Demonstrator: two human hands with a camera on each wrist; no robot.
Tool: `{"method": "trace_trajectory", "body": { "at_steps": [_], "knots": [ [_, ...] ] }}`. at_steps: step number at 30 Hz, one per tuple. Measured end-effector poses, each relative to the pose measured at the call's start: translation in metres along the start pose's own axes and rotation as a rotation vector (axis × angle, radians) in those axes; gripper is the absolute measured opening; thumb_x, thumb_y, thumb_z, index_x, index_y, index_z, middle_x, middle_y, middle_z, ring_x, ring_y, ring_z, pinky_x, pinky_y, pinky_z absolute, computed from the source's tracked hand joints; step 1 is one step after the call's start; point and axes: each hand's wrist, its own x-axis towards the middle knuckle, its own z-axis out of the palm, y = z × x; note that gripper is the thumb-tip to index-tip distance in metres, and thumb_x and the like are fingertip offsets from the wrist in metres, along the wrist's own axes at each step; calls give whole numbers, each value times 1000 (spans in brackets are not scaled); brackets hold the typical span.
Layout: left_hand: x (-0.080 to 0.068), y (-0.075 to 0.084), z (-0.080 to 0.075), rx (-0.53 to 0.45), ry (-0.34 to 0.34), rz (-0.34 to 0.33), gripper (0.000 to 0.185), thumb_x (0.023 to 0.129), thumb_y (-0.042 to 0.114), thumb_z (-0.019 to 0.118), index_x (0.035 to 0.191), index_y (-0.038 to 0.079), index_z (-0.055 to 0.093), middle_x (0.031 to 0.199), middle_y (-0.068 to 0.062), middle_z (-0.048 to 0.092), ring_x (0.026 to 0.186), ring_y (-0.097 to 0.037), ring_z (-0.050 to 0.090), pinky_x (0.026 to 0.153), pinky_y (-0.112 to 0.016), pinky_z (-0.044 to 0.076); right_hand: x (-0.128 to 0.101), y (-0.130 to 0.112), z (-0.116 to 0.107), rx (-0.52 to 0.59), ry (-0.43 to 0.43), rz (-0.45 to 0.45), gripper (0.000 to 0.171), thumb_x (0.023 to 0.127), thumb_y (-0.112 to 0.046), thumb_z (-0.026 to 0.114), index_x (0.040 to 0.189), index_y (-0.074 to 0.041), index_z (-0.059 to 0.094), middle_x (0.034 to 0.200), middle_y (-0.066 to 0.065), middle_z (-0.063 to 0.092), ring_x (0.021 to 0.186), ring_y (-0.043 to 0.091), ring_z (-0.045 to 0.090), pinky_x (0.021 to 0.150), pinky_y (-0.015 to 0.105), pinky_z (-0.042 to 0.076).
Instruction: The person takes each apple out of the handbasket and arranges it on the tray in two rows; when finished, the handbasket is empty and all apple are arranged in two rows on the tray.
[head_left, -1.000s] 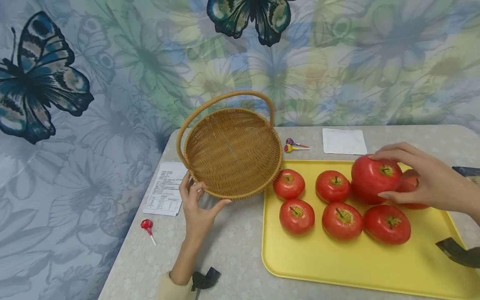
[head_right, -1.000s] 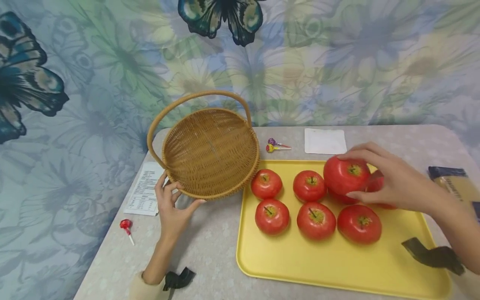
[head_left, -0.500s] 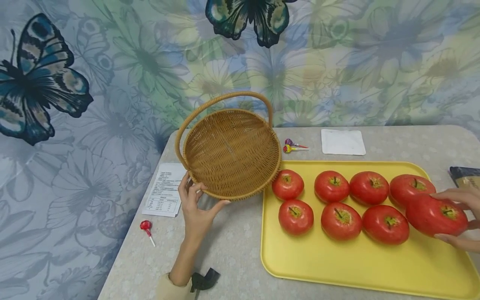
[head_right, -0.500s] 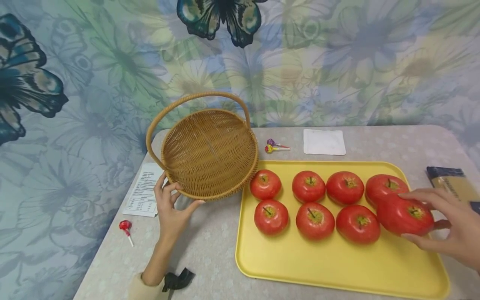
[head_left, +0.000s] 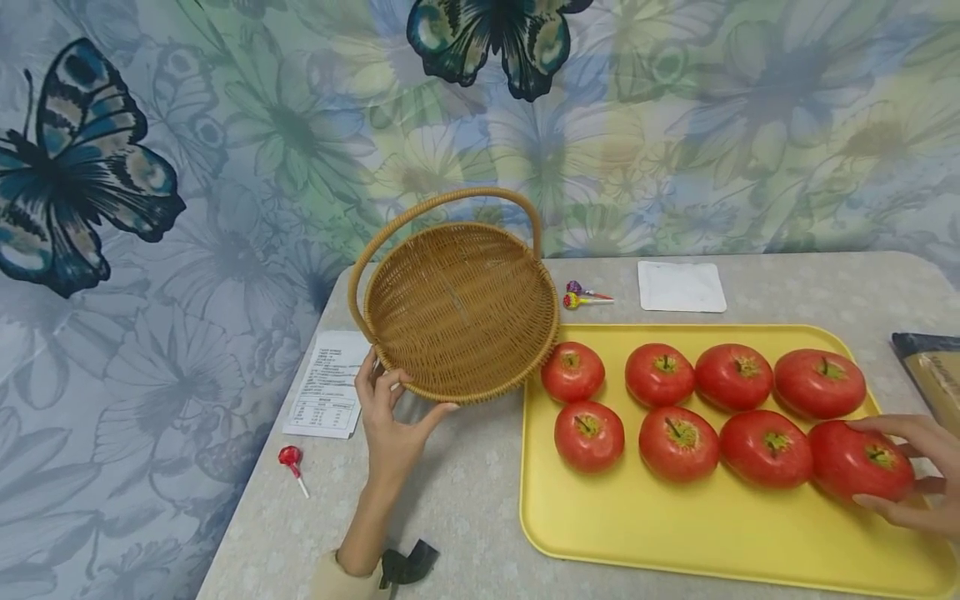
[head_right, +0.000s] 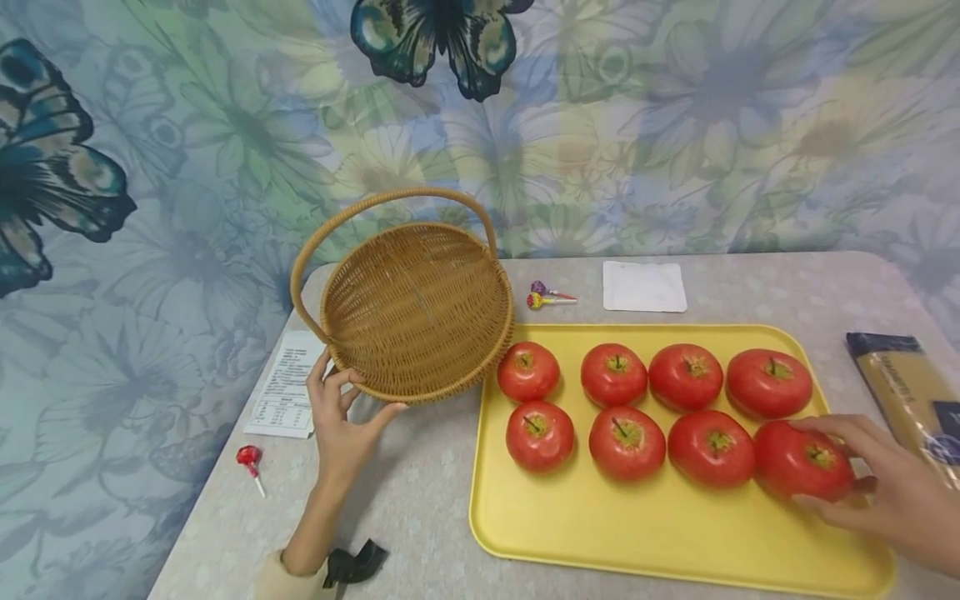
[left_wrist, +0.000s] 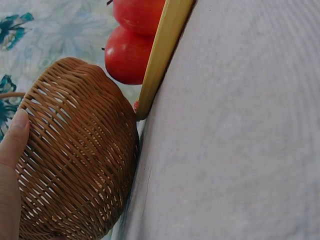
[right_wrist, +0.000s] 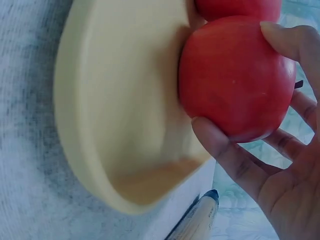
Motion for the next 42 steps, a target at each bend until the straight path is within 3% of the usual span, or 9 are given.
{"method": "trace_trajectory", "body": {
  "at_steps": [4, 7, 10, 13, 20, 24, 29, 37, 42],
  "knots": [
    [-2, -18, 1, -4, 2, -14, 63, 57, -1, 93, 105, -4, 51, 157, -18, 18, 138, -39, 33, 100, -20, 48, 0, 0, 2, -17, -33, 36, 101, 52, -25, 97, 133, 1, 44, 121, 29, 46, 79, 18, 59, 48, 35, 54],
    [-2, -27, 2, -7, -2, -15, 64, 59, 5, 93, 107, -3, 52, 158, -11, 18, 139, -36, 33, 100, -22, 48, 0, 0, 3, -25, -46, 52, 102, 55, -22, 96, 137, 3, 40, 123, 31, 43, 84, 42, 59, 49, 37, 54],
    [0, -29, 3, -14, -5, -14, 64, 61, 6, 93, 108, -3, 51, 159, -10, 17, 139, -35, 34, 100, -23, 49, 0, 1, 4, -34, -44, 50, 104, 57, -21, 95, 139, 4, 38, 124, 32, 43, 88, 49, 57, 49, 39, 54],
    [2, -26, 3, -14, -4, -33, 64, 61, 2, 92, 110, -3, 51, 159, -12, 17, 141, -35, 34, 100, -22, 49, 0, 2, 5, -35, -38, 35, 104, 58, -22, 95, 140, 3, 37, 125, 33, 43, 89, 51, 56, 49, 40, 54],
    [11, -1, 0, -7, -18, -69, 60, 64, -4, 89, 109, -9, 49, 155, -27, 17, 142, -45, 30, 98, -19, 48, -2, -1, 9, -22, -12, 14, 105, 61, -17, 94, 146, 0, 35, 130, 34, 39, 99, 47, 46, 49, 37, 54],
    [14, -11, 0, 1, -27, -94, 60, 65, -2, 89, 110, -8, 49, 157, -23, 17, 142, -42, 29, 98, -21, 49, -4, -7, 9, -22, 22, -2, 103, 62, -13, 93, 147, 1, 35, 131, 36, 36, 106, 49, 37, 48, 31, 53],
    [15, -30, -2, 5, -34, -119, 60, 67, 5, 90, 112, -1, 51, 159, -10, 19, 143, -32, 31, 98, -41, 52, -6, -14, 9, -30, 13, 18, 103, 65, -10, 91, 148, 1, 32, 132, 37, 34, 109, 54, 34, 47, 27, 51],
    [17, -31, -6, -10, -49, -118, 59, 68, 8, 89, 113, 0, 51, 159, -8, 19, 145, -31, 28, 97, -53, 50, -6, -18, 10, -43, -14, 42, 102, 71, -16, 88, 151, 1, 26, 132, 37, 32, 111, 53, 32, 53, 36, 54],
    [17, -27, -9, 57, -68, -93, 65, 67, 8, 90, 118, -1, 50, 159, -16, 16, 145, -37, 27, 99, -51, 50, -8, -24, 10, -73, 40, 30, 107, 69, -19, 89, 152, 0, 24, 134, 36, 36, 116, 53, 33, 61, 53, 53]
  ]
}}
